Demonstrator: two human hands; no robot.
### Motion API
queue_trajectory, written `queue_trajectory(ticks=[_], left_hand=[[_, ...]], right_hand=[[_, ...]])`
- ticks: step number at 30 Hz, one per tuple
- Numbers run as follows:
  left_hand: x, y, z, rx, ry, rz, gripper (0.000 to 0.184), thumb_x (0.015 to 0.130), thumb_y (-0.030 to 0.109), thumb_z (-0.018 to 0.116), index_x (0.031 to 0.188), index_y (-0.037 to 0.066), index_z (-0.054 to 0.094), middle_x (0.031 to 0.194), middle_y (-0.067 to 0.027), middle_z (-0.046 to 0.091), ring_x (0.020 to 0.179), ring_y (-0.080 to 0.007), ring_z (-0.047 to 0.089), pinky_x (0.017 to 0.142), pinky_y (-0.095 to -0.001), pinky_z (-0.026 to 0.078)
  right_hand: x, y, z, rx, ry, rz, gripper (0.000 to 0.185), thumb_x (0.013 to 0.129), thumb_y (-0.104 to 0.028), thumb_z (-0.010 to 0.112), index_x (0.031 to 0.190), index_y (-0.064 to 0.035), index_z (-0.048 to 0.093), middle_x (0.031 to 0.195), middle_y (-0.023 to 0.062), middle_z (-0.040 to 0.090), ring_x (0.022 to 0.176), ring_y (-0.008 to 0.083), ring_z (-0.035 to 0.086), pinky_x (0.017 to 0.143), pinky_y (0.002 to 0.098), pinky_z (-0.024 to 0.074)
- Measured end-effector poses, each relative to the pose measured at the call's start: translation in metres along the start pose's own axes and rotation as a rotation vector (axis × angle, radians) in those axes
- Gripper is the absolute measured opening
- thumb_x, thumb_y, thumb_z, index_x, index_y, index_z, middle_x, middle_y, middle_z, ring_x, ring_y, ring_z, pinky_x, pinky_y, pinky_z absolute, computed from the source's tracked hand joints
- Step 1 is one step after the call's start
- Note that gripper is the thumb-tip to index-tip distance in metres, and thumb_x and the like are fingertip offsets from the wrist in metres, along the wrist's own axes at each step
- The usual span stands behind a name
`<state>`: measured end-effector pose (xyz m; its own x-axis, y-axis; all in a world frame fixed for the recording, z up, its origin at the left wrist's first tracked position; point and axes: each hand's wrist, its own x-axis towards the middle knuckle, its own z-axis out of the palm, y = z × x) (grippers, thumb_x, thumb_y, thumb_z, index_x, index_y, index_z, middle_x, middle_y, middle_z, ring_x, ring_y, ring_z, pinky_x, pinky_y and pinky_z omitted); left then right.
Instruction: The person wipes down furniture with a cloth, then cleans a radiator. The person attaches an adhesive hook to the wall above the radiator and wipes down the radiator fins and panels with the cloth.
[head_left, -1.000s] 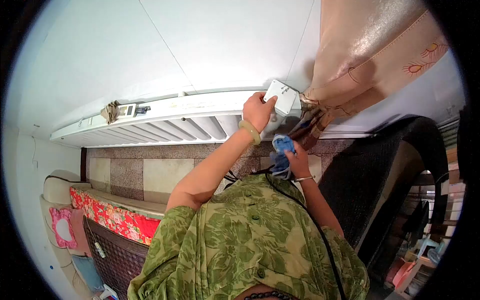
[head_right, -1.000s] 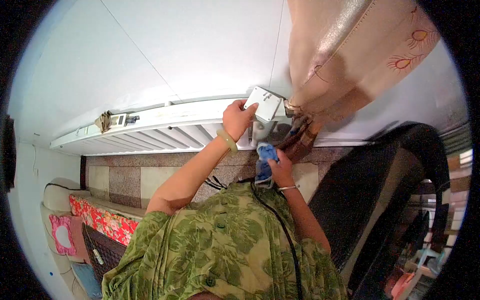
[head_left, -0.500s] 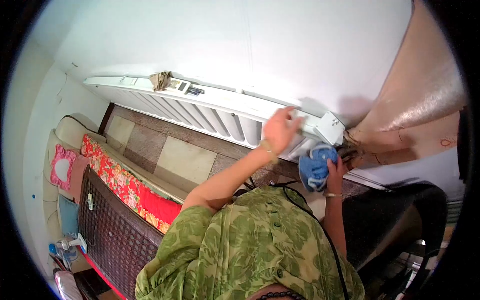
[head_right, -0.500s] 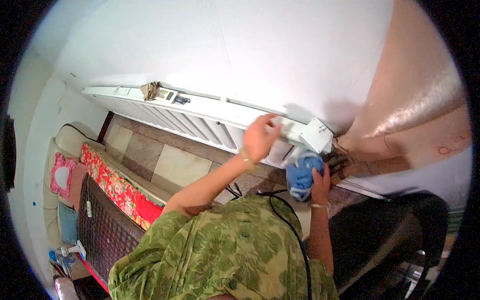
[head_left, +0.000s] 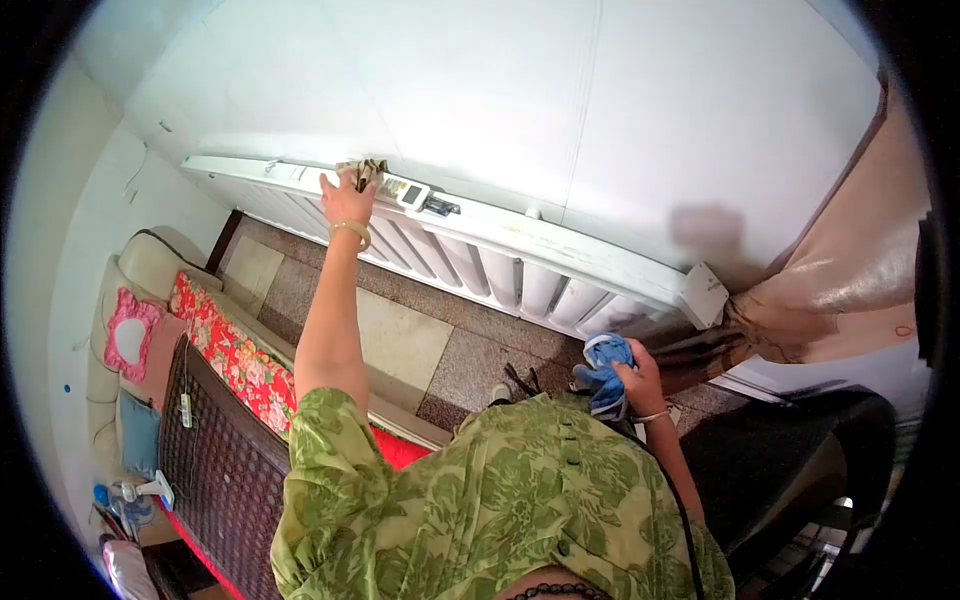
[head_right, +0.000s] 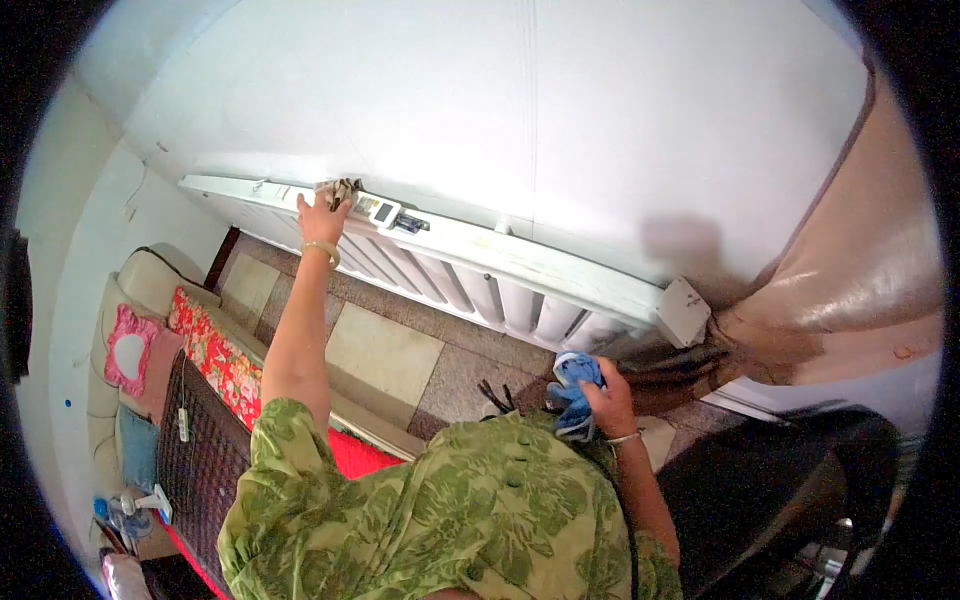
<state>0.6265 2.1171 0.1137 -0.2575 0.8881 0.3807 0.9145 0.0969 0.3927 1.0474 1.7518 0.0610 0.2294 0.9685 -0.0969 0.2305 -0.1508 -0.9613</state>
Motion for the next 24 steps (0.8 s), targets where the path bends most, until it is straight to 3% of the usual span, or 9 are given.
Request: queue_trajectory(ticks=[2,3,7,9,15,18,21,22,24], left_hand=[[0.020,-0.013,0.001,-0.176,-0.189,0.047,0.039,0.082,0.026,0.066,0.111,0.002,0.057,0.127,-0.0247,0.052,0.108,-0.0425,0.055,0.091,-0.0440,0.046],[0.027,-0.018,0.004,-0.178,-0.191,0.045,0.039,0.082,0.026,0.066,0.111,0.002,0.057,0.127,-0.0247,0.052,0.108,-0.0425,0.055,0.091,-0.0440,0.046],[0.044,-0.036,0.014,-0.378,0.032,-0.229,0.024,0.089,0.014,0.058,0.105,-0.003,0.053,0.110,-0.0213,0.059,0.086,-0.0357,0.063,0.076,-0.0423,0.053],[0.050,-0.048,0.018,-1.132,0.064,-0.527,0.021,0.093,0.011,0.053,0.108,-0.004,0.050,0.106,-0.0178,0.057,0.082,-0.0266,0.061,0.071,-0.0374,0.055],[0.024,-0.050,-0.022,-1.124,0.222,-0.105,0.016,0.095,0.013,0.053,0.104,0.000,0.051,0.096,-0.0091,0.058,0.082,-0.0148,0.056,0.071,-0.0300,0.051],[-0.029,0.005,-0.062,-0.778,0.157,0.172,0.014,0.095,0.014,0.053,0.096,0.000,0.052,0.089,-0.0068,0.058,0.077,-0.0131,0.051,0.070,-0.0287,0.047],[-0.095,0.079,-0.072,-0.845,-0.067,0.240,0.006,0.094,0.005,0.052,0.096,0.000,0.052,0.085,-0.0055,0.059,0.078,-0.0102,0.051,0.069,-0.0271,0.046],[-0.115,0.099,-0.064,-0.898,-0.086,0.343,0.020,0.093,0.011,0.058,0.110,0.000,0.057,0.091,-0.0109,0.067,0.083,-0.0157,0.062,0.069,-0.0303,0.050],[-0.153,0.139,-0.041,-0.875,-0.189,0.439,0.026,0.090,0.009,0.061,0.115,0.002,0.057,0.103,-0.0141,0.067,0.089,-0.0212,0.067,0.073,-0.0336,0.055]], right_hand=[[0.003,-0.001,0.007,-0.011,-0.015,-0.006,0.034,0.083,-0.010,0.061,0.114,0.0015,0.057,0.101,0.0101,0.064,0.095,0.0177,0.059,0.085,0.0312,0.0456],[0.005,-0.001,0.009,-0.020,-0.033,-0.011,0.034,0.083,-0.010,0.061,0.114,0.0013,0.057,0.101,0.0099,0.063,0.095,0.0174,0.059,0.085,0.0313,0.0456],[0.011,0.002,0.019,-0.018,-0.013,-0.025,0.034,0.083,-0.011,0.062,0.114,0.0014,0.057,0.102,0.0092,0.063,0.095,0.0167,0.058,0.085,0.0311,0.0455],[0.015,-0.010,0.025,-0.044,-0.017,0.001,0.035,0.083,-0.013,0.062,0.114,0.0018,0.056,0.102,0.0098,0.063,0.095,0.0172,0.058,0.085,0.0316,0.0454],[0.024,-0.008,0.036,-0.027,-0.051,-0.015,0.036,0.083,-0.016,0.063,0.114,0.0020,0.056,0.102,0.0118,0.063,0.096,0.0188,0.058,0.085,0.0326,0.0454],[0.029,-0.002,0.039,0.001,-0.049,0.008,0.038,0.084,-0.018,0.063,0.115,0.0023,0.055,0.104,0.0122,0.063,0.097,0.0185,0.057,0.086,0.0329,0.0452],[0.032,-0.002,0.041,-0.036,-0.053,0.062,0.038,0.085,-0.017,0.061,0.117,0.0020,0.053,0.108,0.0077,0.059,0.100,0.0160,0.054,0.089,0.0309,0.0425],[0.033,-0.009,0.043,0.010,-0.059,0.056,0.038,0.086,-0.016,0.061,0.117,0.0022,0.053,0.108,0.0075,0.060,0.100,0.0158,0.054,0.089,0.0307,0.0427],[0.033,-0.008,0.046,0.101,-0.057,0.020,0.037,0.086,-0.014,0.061,0.118,0.0028,0.054,0.108,0.0078,0.060,0.098,0.0150,0.055,0.089,0.0298,0.0433]])
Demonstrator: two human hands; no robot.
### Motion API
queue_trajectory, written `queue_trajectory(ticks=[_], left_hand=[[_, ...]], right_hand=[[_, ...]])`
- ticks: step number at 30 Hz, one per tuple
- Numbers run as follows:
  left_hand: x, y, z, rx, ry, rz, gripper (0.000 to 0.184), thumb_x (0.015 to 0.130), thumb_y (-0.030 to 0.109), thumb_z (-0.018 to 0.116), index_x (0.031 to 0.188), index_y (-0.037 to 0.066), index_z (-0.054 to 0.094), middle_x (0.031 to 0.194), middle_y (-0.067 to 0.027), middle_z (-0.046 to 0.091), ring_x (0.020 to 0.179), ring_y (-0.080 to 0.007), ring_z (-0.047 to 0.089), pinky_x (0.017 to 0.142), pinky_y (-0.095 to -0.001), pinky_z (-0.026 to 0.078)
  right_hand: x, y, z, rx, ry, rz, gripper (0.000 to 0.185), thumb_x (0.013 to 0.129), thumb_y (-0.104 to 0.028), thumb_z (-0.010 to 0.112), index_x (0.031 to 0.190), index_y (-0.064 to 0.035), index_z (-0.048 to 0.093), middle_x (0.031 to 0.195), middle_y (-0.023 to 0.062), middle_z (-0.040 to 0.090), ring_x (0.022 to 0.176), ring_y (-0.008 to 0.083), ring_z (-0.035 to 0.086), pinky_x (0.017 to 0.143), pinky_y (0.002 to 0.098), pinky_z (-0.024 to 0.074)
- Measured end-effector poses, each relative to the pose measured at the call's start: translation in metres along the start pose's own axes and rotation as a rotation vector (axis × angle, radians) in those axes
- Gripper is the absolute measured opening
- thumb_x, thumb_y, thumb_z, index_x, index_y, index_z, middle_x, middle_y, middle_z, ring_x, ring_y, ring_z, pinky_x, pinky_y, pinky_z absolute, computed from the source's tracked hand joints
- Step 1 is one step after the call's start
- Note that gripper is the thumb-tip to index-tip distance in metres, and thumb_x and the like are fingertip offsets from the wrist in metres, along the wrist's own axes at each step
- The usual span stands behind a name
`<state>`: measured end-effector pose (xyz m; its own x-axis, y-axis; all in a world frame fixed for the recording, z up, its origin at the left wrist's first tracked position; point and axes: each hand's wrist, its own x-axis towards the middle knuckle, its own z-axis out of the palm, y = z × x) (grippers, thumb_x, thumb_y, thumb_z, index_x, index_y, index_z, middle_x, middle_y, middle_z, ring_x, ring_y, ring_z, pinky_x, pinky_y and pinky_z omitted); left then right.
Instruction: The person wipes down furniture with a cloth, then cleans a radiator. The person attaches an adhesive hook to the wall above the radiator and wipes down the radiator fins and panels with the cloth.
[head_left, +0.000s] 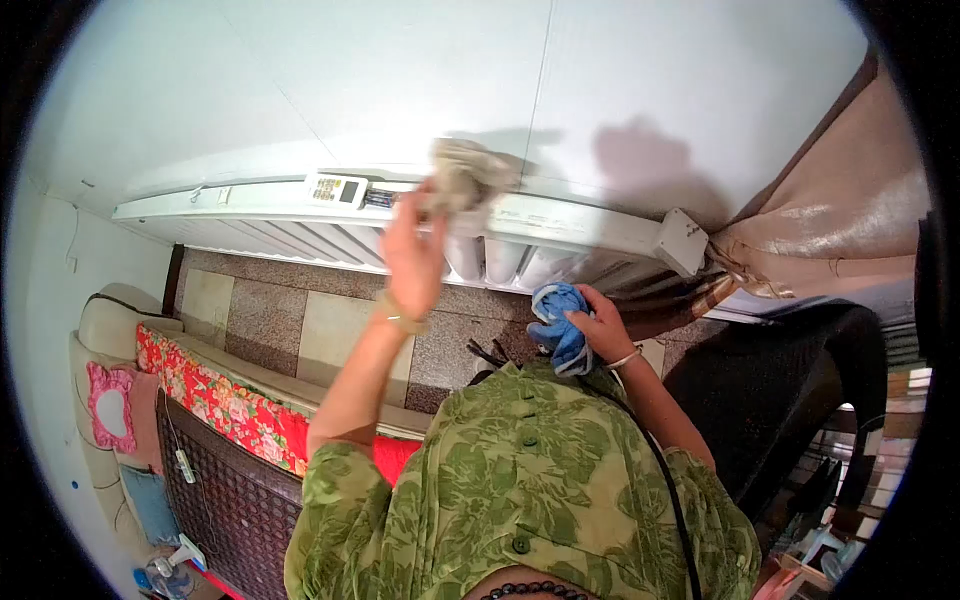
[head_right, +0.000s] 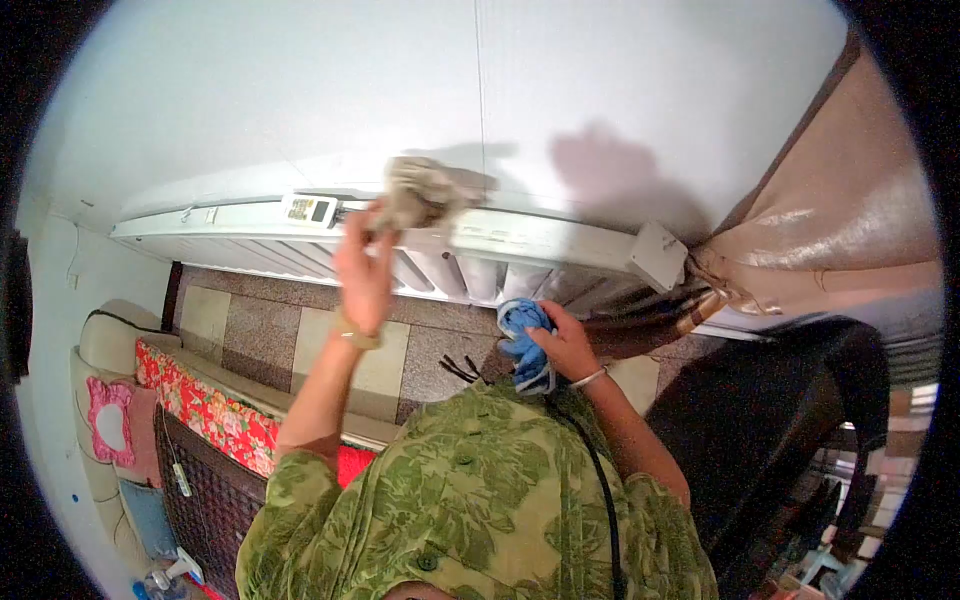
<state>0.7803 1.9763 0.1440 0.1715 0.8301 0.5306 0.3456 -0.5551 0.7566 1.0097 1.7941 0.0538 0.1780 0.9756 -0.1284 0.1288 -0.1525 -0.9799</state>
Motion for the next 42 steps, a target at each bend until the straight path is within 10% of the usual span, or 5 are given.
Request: queue_trajectory(ticks=[9,19,23,26,42], left_hand=[[-0.039,0.039,0.146,0.218,-0.503,0.713,0.028,0.082,0.010,0.058,0.107,-0.001,0.055,0.130,-0.0198,0.052,0.121,-0.0329,0.050,0.104,-0.0429,0.039],[-0.023,0.034,0.074,0.130,-0.383,0.434,0.047,0.079,0.020,0.070,0.121,0.004,0.055,0.123,-0.0155,0.057,0.115,-0.0316,0.053,0.102,-0.0421,0.040],[0.007,-0.048,-0.016,0.539,-0.070,0.222,0.043,0.075,-0.002,0.060,0.117,-0.001,0.054,0.113,-0.0187,0.060,0.107,-0.0353,0.056,0.094,-0.0431,0.044],[0.034,-0.092,-0.078,1.013,-0.206,0.084,0.060,0.072,-0.011,0.052,0.131,0.000,0.045,0.131,-0.0188,0.051,0.126,-0.0339,0.045,0.103,-0.0431,0.040],[0.081,-0.127,-0.123,0.980,-0.521,0.021,0.055,0.073,0.017,0.076,0.123,0.016,0.055,0.125,-0.0098,0.052,0.118,-0.0286,0.048,0.100,-0.0429,0.041]], right_hand=[[-0.008,0.010,-0.033,-0.084,0.305,0.016,0.038,0.082,-0.010,0.062,0.117,0.0035,0.057,0.106,0.0107,0.064,0.096,0.0162,0.058,0.086,0.0305,0.0461],[-0.012,0.010,-0.066,0.034,0.305,-0.017,0.038,0.083,-0.014,0.063,0.116,0.0038,0.056,0.104,0.0103,0.064,0.094,0.0177,0.058,0.086,0.0306,0.0452],[-0.025,0.002,-0.064,-0.087,0.114,0.163,0.041,0.082,-0.014,0.062,0.117,0.0035,0.056,0.105,0.0106,0.064,0.093,0.0183,0.059,0.084,0.0316,0.0465],[-0.030,0.010,-0.052,-0.011,0.023,0.108,0.040,0.081,-0.015,0.063,0.116,0.0031,0.057,0.106,0.0109,0.063,0.095,0.0183,0.057,0.086,0.0313,0.0453],[-0.017,0.021,-0.021,-0.183,-0.098,0.093,0.040,0.082,-0.019,0.065,0.116,0.0010,0.056,0.104,0.0086,0.063,0.093,0.0149,0.057,0.083,0.0295,0.0464]])
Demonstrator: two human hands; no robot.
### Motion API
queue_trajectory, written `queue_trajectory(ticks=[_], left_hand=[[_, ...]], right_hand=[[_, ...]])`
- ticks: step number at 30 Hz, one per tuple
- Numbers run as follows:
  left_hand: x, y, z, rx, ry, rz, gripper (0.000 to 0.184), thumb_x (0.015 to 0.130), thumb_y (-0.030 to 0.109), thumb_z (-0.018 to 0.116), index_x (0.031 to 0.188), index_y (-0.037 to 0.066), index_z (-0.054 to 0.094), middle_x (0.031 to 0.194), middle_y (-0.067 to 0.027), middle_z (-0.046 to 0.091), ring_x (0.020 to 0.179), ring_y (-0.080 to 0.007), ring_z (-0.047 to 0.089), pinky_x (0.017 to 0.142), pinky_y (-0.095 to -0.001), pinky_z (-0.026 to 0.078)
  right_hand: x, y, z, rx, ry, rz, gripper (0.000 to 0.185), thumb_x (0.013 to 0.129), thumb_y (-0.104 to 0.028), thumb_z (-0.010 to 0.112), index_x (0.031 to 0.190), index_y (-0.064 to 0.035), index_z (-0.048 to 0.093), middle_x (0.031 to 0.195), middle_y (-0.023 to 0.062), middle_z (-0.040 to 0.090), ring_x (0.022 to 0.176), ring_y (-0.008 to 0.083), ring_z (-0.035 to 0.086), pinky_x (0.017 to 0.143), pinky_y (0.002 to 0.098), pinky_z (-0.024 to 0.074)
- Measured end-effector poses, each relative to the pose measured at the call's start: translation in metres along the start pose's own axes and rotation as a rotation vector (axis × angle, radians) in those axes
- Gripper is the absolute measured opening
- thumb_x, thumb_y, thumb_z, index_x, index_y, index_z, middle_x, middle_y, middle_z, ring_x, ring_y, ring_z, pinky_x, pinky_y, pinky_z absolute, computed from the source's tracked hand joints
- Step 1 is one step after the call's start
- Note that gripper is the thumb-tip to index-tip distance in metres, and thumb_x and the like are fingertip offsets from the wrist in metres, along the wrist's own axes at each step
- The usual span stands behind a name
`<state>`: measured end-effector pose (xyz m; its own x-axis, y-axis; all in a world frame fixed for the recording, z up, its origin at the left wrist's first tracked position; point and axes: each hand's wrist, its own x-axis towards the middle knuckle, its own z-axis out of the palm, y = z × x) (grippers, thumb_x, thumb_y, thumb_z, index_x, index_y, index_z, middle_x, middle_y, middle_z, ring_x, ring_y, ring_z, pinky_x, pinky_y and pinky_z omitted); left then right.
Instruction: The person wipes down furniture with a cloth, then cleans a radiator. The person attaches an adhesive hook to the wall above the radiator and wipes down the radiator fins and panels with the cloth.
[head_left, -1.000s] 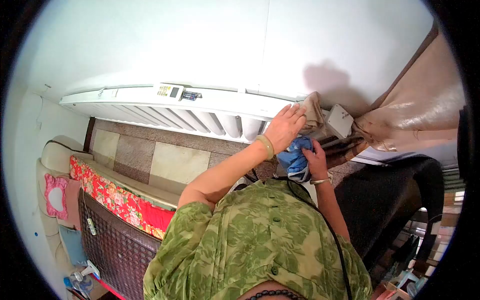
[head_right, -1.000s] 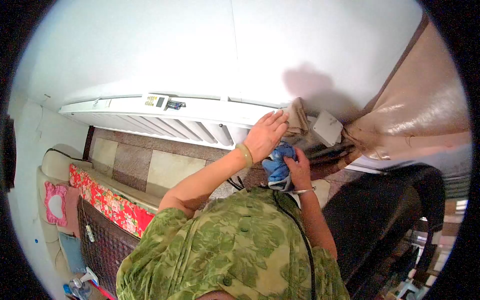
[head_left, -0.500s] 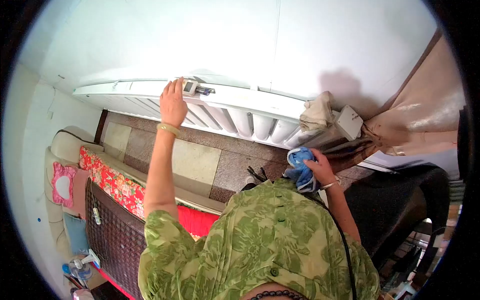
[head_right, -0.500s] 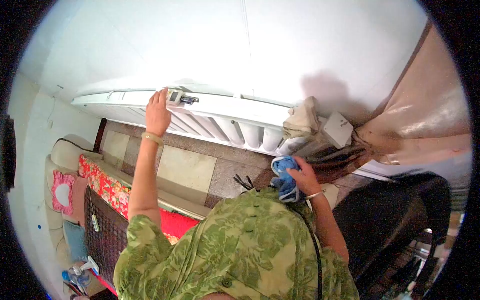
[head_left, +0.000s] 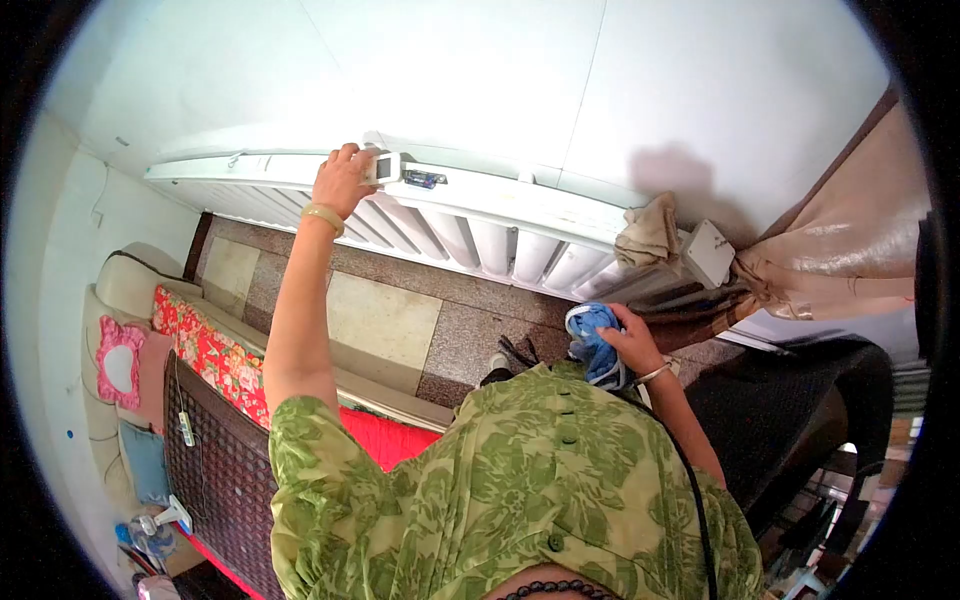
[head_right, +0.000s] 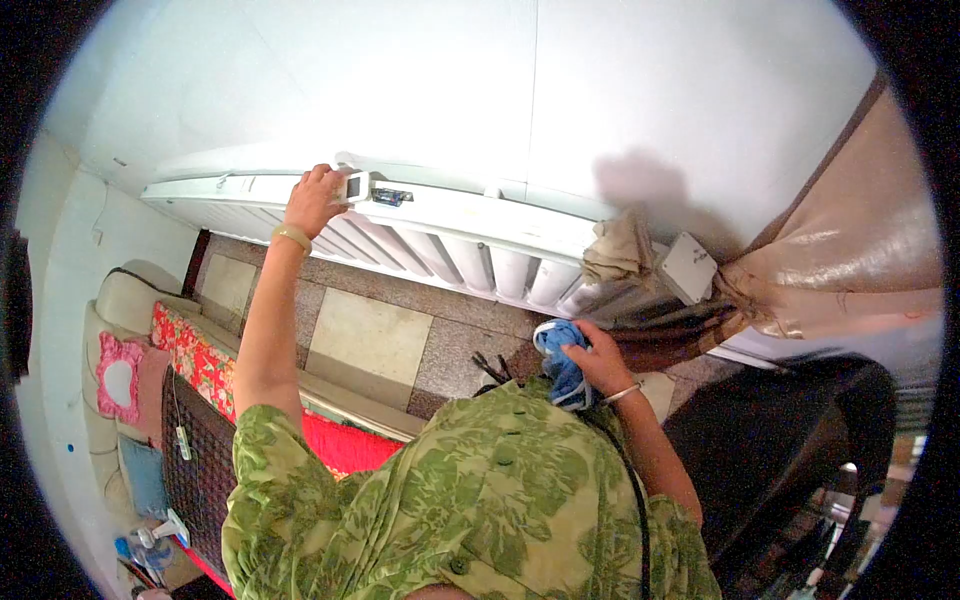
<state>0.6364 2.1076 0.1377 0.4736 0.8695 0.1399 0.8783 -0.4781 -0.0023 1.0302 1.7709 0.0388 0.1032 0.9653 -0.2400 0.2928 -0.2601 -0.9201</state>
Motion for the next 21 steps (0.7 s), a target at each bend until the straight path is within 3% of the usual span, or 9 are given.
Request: queue_trajectory(ticks=[4,8,11,12,13,14,16,17,21], left_hand=[[-0.015,-0.019,0.004,-0.008,0.092,-0.077,0.052,0.071,0.020,0.079,0.116,0.006,0.058,0.112,-0.0103,0.058,0.106,-0.0290,0.054,0.094,-0.0406,0.044],[-0.038,0.026,-0.028,-0.187,0.111,-0.115,0.052,0.067,0.014,0.080,0.113,0.002,0.058,0.104,-0.0132,0.061,0.098,-0.0316,0.057,0.085,-0.0426,0.046],[-0.040,0.109,-0.033,-0.391,0.200,0.246,0.054,0.065,0.015,0.080,0.113,0.001,0.060,0.101,-0.0131,0.061,0.096,-0.0303,0.057,0.088,-0.0414,0.045],[-0.037,0.137,-0.025,-0.412,0.278,0.303,0.047,0.064,0.017,0.081,0.104,0.003,0.062,0.089,-0.0096,0.060,0.087,-0.0279,0.057,0.085,-0.0406,0.044],[-0.029,0.163,-0.023,-0.457,0.160,0.339,0.047,0.063,0.015,0.080,0.105,0.002,0.061,0.091,-0.0112,0.059,0.090,-0.0302,0.056,0.085,-0.0417,0.043],[-0.020,0.181,-0.008,-0.539,0.248,0.435,0.046,0.064,0.015,0.080,0.104,0.002,0.061,0.098,-0.0128,0.060,0.095,-0.0306,0.056,0.087,-0.0420,0.043],[-0.010,0.219,-0.010,-0.527,0.163,0.501,0.046,0.064,0.016,0.080,0.103,0.002,0.060,0.108,-0.0140,0.060,0.100,-0.0305,0.056,0.091,-0.0412,0.043],[-0.004,0.233,-0.003,-0.536,0.208,0.543,0.049,0.063,0.015,0.078,0.108,0.003,0.061,0.100,-0.0128,0.060,0.096,-0.0323,0.056,0.090,-0.0410,0.044],[0.009,0.258,0.014,-0.514,0.216,0.618,0.049,0.068,0.019,0.077,0.111,0.004,0.061,0.104,-0.0121,0.060,0.099,-0.0314,0.056,0.093,-0.0415,0.043]], right_hand=[[-0.002,0.002,-0.002,0.014,-0.029,0.035,0.042,0.083,-0.021,0.065,0.117,0.0009,0.056,0.105,0.0095,0.064,0.094,0.0157,0.058,0.084,0.0299,0.0465],[0.001,0.009,-0.002,0.018,0.038,0.061,0.044,0.082,-0.021,0.065,0.119,0.0005,0.057,0.107,0.0103,0.064,0.096,0.0169,0.058,0.086,0.0309,0.0464],[-0.001,-0.007,0.005,0.053,0.031,0.127,0.045,0.082,-0.021,0.065,0.121,0.0008,0.056,0.109,0.0105,0.064,0.098,0.0171,0.059,0.087,0.0311,0.0464],[0.003,-0.011,0.008,0.109,0.013,0.139,0.046,0.083,-0.021,0.065,0.121,0.0010,0.056,0.110,0.0105,0.063,0.099,0.0170,0.059,0.088,0.0311,0.0464],[0.007,-0.009,0.008,0.109,0.012,0.139,0.046,0.083,-0.021,0.065,0.121,0.0010,0.056,0.110,0.0105,0.063,0.099,0.0170,0.059,0.088,0.0311,0.0464],[0.011,-0.003,0.010,0.067,-0.034,0.086,0.046,0.083,-0.022,0.065,0.122,0.0013,0.055,0.111,0.0102,0.063,0.099,0.0165,0.059,0.088,0.0310,0.0465],[0.009,-0.012,0.013,0.139,-0.078,0.057,0.045,0.083,-0.021,0.064,0.121,0.0006,0.055,0.111,0.0096,0.063,0.098,0.0163,0.059,0.087,0.0315,0.0467],[0.006,-0.014,0.010,0.136,-0.074,0.055,0.045,0.083,-0.021,0.064,0.121,0.0006,0.055,0.111,0.0096,0.063,0.098,0.0163,0.059,0.087,0.0315,0.0467],[-0.002,-0.004,0.004,0.045,0.020,0.076,0.044,0.082,-0.021,0.064,0.120,-0.0005,0.056,0.107,0.0086,0.064,0.097,0.0165,0.058,0.087,0.0316,0.0466]])
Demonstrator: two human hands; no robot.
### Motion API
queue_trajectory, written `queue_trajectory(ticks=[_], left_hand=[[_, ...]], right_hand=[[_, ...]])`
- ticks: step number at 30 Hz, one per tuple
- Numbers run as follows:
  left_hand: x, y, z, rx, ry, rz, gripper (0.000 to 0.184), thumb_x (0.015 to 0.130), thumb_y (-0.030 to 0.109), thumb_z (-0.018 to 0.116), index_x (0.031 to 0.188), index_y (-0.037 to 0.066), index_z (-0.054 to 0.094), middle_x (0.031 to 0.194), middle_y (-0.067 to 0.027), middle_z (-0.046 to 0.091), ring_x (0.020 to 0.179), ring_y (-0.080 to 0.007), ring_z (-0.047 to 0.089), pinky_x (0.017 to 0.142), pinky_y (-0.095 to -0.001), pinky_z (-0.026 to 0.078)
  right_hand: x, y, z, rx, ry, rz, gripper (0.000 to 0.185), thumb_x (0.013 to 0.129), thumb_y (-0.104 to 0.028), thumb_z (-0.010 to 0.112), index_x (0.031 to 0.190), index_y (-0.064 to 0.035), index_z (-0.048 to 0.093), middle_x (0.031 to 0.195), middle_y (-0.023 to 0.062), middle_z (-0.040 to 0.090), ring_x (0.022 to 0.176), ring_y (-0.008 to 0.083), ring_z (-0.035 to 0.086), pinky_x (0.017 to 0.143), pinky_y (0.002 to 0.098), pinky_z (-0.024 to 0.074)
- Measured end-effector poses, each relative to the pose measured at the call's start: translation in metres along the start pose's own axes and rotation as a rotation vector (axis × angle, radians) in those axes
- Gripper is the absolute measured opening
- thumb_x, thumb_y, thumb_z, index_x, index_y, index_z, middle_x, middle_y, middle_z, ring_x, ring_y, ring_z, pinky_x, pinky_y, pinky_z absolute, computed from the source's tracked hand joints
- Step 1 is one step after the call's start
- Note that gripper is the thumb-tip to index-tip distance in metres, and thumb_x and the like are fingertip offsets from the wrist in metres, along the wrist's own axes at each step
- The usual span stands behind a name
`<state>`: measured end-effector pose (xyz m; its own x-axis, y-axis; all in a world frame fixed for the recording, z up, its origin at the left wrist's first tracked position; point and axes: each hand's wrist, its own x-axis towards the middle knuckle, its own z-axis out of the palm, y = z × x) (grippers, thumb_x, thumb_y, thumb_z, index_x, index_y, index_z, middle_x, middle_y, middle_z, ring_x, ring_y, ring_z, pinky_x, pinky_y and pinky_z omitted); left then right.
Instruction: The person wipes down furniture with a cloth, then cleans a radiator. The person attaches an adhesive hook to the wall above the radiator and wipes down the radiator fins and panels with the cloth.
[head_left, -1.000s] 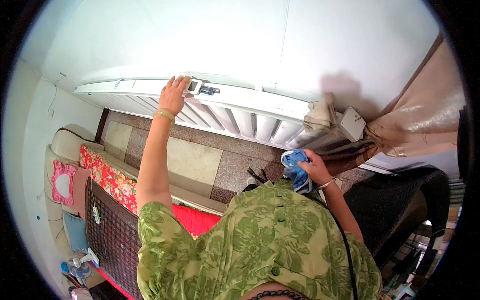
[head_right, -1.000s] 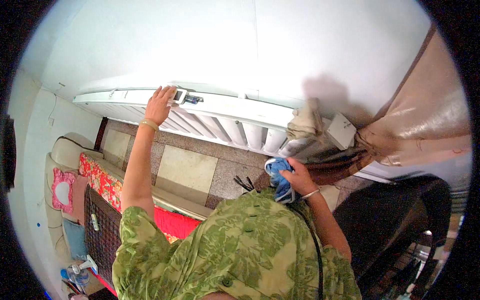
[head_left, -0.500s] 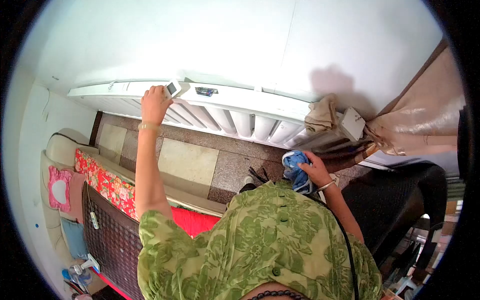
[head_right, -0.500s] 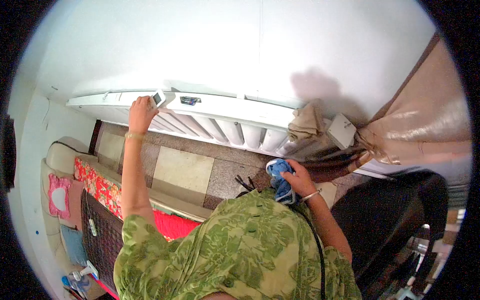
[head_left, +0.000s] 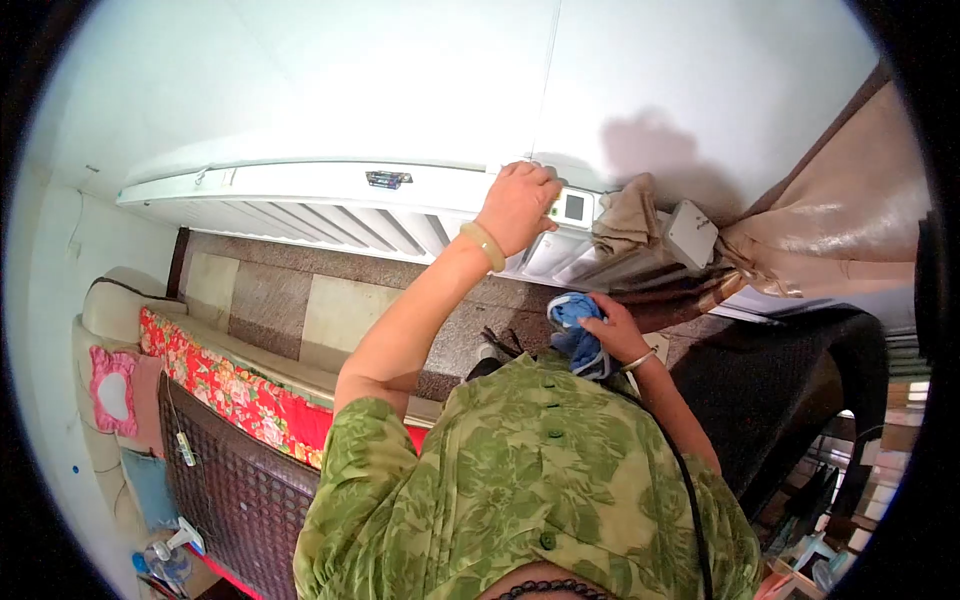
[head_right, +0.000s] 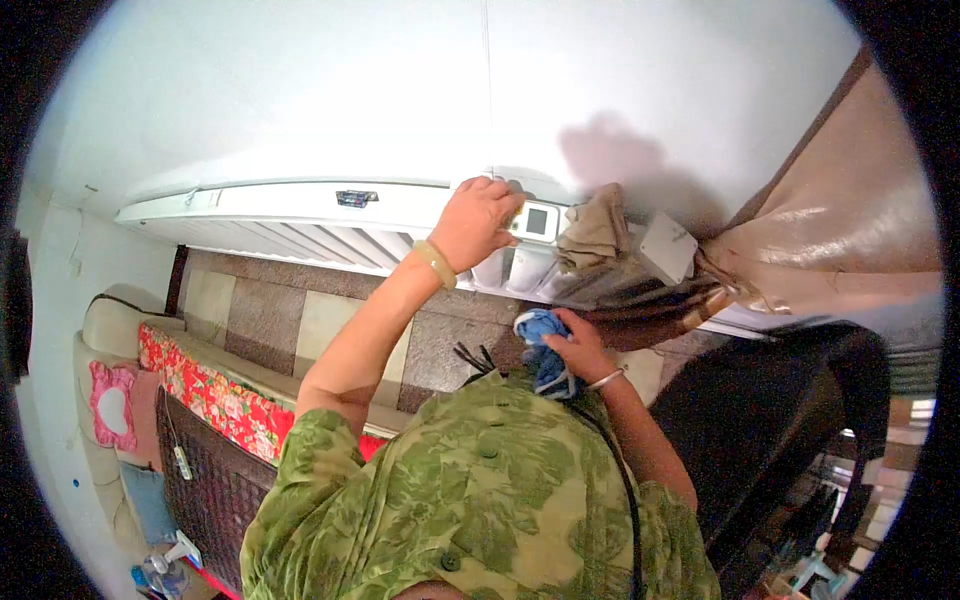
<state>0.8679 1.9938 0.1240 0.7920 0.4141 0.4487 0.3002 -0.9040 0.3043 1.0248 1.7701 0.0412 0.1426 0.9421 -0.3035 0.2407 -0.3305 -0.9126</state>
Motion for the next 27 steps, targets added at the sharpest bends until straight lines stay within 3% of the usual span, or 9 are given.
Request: queue_trajectory(ticks=[2,5,7,10,16,19,21,24,27], left_hand=[[-0.002,0.000,-0.003,0.017,-0.044,0.003,0.048,0.070,0.021,0.076,0.113,0.005,0.061,0.107,-0.0124,0.061,0.102,-0.0315,0.056,0.095,-0.0419,0.042],[-0.025,-0.014,-0.036,-0.080,0.110,-0.128,0.046,0.077,0.025,0.073,0.116,0.005,0.061,0.108,-0.0140,0.062,0.104,-0.0318,0.056,0.095,-0.0432,0.042],[-0.055,-0.040,-0.060,0.131,0.188,-0.275,0.045,0.079,0.019,0.071,0.120,0.006,0.059,0.111,-0.0140,0.062,0.106,-0.0306,0.056,0.095,-0.0422,0.042],[-0.090,-0.083,-0.090,0.383,0.096,-0.422,0.048,0.079,0.010,0.069,0.125,0.007,0.057,0.122,-0.0127,0.059,0.113,-0.0296,0.054,0.097,-0.0401,0.042],[-0.104,-0.119,-0.095,0.333,-0.007,-0.392,0.039,0.077,0.009,0.068,0.116,0.008,0.063,0.113,-0.0080,0.063,0.107,-0.0279,0.056,0.090,-0.0406,0.044],[-0.104,-0.121,-0.098,0.281,0.029,-0.387,0.024,0.075,0.012,0.071,0.097,0.004,0.066,0.097,-0.0078,0.065,0.096,-0.0281,0.057,0.082,-0.0405,0.044],[-0.104,-0.122,-0.099,0.265,0.020,-0.425,0.022,0.076,0.013,0.071,0.095,0.004,0.065,0.096,-0.0086,0.065,0.093,-0.0286,0.057,0.081,-0.0404,0.044],[-0.107,-0.124,-0.101,0.247,0.026,-0.429,0.020,0.076,0.013,0.071,0.091,0.003,0.063,0.092,-0.0103,0.064,0.088,-0.0302,0.056,0.078,-0.0396,0.044],[-0.115,-0.124,-0.097,0.277,0.145,-0.474,0.020,0.078,0.012,0.070,0.095,0.004,0.062,0.091,-0.0103,0.064,0.087,-0.0309,0.057,0.076,-0.0396,0.045]], right_hand=[[-0.005,0.008,-0.005,-0.001,0.033,0.026,0.043,0.082,-0.021,0.064,0.120,-0.0007,0.057,0.106,0.0083,0.064,0.097,0.0163,0.058,0.087,0.0316,0.0467],[-0.016,0.000,-0.012,0.036,0.034,0.017,0.037,0.083,-0.015,0.063,0.117,-0.0010,0.057,0.104,0.0081,0.064,0.095,0.0157,0.058,0.085,0.0312,0.0464],[-0.020,-0.007,-0.016,0.004,0.045,0.003,0.036,0.083,-0.014,0.063,0.116,-0.0013,0.057,0.104,0.0083,0.064,0.095,0.0159,0.058,0.086,0.0314,0.0463],[-0.023,-0.021,-0.013,-0.041,0.022,-0.025,0.035,0.083,-0.014,0.062,0.115,-0.0015,0.057,0.104,0.0098,0.064,0.095,0.0168,0.059,0.086,0.0319,0.0464],[-0.001,-0.052,0.011,-0.113,-0.071,-0.120,0.039,0.081,-0.017,0.064,0.115,0.0009,0.056,0.103,0.0158,0.066,0.094,0.0201,0.062,0.085,0.0331,0.0474],[0.006,-0.058,0.019,-0.143,-0.111,-0.152,0.039,0.080,-0.012,0.062,0.117,0.0014,0.055,0.104,0.0098,0.063,0.095,0.0150,0.057,0.086,0.0304,0.0446],[0.012,-0.054,0.025,-0.112,-0.120,-0.181,0.042,0.080,-0.016,0.067,0.116,0.0020,0.056,0.103,0.0165,0.065,0.095,0.0214,0.063,0.085,0.0323,0.0470],[0.018,-0.071,0.042,0.012,-0.136,-0.214,0.041,0.080,-0.015,0.067,0.116,0.0020,0.056,0.102,0.0178,0.065,0.094,0.0217,0.062,0.085,0.0322,0.0466],[0.026,-0.127,0.054,-0.038,-0.168,-0.367,0.040,0.082,-0.005,0.061,0.120,0.0039,0.053,0.104,0.0126,0.063,0.094,0.0158,0.058,0.086,0.0290,0.0450]])
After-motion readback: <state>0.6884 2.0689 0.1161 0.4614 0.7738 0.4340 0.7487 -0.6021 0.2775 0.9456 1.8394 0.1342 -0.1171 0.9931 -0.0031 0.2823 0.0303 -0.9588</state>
